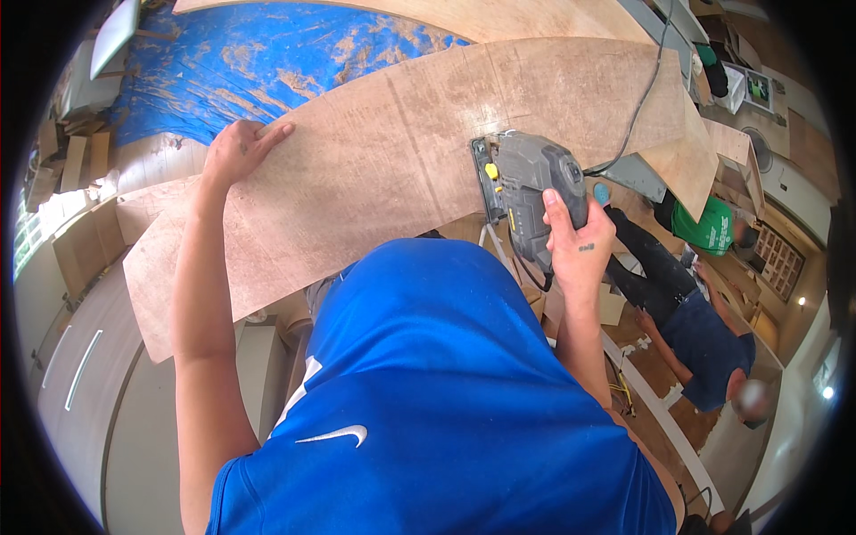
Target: The person marks a straight line on a large sheet of plywood using a metal ruler and a pencil. They then use a handheld jigsaw to cut along the marked line, separating a section of the wood. The person adjusts the wood and the tool as needed to complete the cut.
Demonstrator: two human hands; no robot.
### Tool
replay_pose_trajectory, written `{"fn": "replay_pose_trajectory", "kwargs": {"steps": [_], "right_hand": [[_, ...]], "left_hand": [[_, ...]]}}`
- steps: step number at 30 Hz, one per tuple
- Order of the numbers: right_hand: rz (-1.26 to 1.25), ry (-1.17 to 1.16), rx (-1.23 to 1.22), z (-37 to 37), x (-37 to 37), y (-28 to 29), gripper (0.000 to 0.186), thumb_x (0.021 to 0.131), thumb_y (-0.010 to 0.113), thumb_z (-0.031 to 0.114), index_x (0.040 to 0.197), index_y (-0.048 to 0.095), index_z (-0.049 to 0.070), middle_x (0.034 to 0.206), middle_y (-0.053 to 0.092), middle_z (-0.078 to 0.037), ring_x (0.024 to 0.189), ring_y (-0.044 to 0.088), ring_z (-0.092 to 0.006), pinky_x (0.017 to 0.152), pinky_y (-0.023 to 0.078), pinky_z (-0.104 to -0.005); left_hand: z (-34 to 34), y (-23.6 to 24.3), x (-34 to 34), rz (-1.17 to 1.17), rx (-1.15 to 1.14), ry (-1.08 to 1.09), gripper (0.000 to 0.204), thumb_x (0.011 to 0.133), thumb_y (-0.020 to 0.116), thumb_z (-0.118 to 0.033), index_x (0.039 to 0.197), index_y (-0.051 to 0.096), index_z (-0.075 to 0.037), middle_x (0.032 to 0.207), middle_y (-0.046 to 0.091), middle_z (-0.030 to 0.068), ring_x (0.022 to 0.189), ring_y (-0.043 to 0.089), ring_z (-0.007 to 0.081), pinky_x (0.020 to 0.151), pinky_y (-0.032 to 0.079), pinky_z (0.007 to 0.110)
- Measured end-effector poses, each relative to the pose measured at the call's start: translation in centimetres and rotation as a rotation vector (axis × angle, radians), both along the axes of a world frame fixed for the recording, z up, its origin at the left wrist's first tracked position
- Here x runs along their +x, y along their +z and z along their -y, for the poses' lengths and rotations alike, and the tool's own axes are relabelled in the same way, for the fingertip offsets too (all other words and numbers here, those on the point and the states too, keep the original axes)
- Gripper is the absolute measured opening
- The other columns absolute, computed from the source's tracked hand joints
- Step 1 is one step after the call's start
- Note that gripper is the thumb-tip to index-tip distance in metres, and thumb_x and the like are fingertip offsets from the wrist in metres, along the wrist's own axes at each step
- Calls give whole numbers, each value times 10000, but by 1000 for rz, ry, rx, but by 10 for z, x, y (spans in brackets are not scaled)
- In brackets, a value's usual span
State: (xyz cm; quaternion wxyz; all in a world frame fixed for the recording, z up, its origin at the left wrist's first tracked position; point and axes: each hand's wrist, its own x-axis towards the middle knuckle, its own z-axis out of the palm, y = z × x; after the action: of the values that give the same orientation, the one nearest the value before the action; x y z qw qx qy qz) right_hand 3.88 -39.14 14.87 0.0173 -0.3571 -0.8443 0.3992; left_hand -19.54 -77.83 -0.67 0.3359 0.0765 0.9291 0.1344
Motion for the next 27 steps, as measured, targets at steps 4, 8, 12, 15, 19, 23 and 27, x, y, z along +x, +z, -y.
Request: {"fn": "replay_pose_trajectory", "kwargs": {"steps": [4, 8, 12, 15, 19, 23, 27], "right_hand": [[-6, -10, -8, -1, -1, 0, 281, 965, 780, 246, 938, 700, -22, 732, 676, -44, 559, 555, -74, 524, 429, -261], [28, -41, -7, -2, -2, 2, 327, 934, 802, 270, 948, 720, -46, 751, 716, -95, 680, 648, -138, 650, 519, -321], [31, -36, 5, -3, -1, 0, 344, 929, 805, 286, 956, 723, -47, 756, 720, -102, 681, 652, -142, 651, 521, -322], [44, -40, 15, -3, -3, 0, 345, 926, 808, 284, 961, 725, -50, 759, 722, -107, 682, 654, -144, 652, 523, -324], [4, -4, 4, -2, -4, -2, 273, 980, 766, 247, 952, 692, -15, 728, 659, -23, 501, 511, -45, 464, 385, -232], [4, 2, 3, -3, -6, -2, 278, 978, 768, 248, 951, 691, -18, 733, 659, -25, 501, 510, -46, 464, 385, -233], [-3, -1, -2, -2, -7, -1, 281, 974, 773, 247, 947, 690, -20, 733, 660, -26, 502, 511, -47, 464, 385, -234]], "left_hand": [[0, 1, 0, 13, -2, 1, 823, 874, 626, -801, 716, 693, 4, 681, 655, 194, 717, 670, 357, 717, 517, 473], [0, 1, 1, 1, 2, -7, 823, 881, 622, -796, 718, 693, 7, 686, 657, 200, 723, 671, 365, 719, 518, 477], [0, 2, 2, -5, 14, -3, 826, 884, 618, -796, 721, 696, 9, 689, 658, 204, 729, 673, 369, 722, 520, 480], [-1, 4, 1, 0, 7, -4, 830, 879, 621, -801, 722, 697, 11, 688, 658, 205, 733, 674, 368, 722, 521, 480], [0, 1, 1, -11, 3, -4, 839, 871, 623, -809, 716, 696, 12, 683, 655, 202, 731, 673, 366, 720, 519, 479], [0, 1, 1, 4, -5, 0, 841, 870, 625, -810, 715, 696, 14, 683, 654, 202, 732, 674, 364, 720, 519, 475], [-1, 2, 1, 12, -7, 11, 831, 872, 629, -801, 720, 702, 13, 689, 658, 203, 733, 676, 363, 728, 522, 471]]}}
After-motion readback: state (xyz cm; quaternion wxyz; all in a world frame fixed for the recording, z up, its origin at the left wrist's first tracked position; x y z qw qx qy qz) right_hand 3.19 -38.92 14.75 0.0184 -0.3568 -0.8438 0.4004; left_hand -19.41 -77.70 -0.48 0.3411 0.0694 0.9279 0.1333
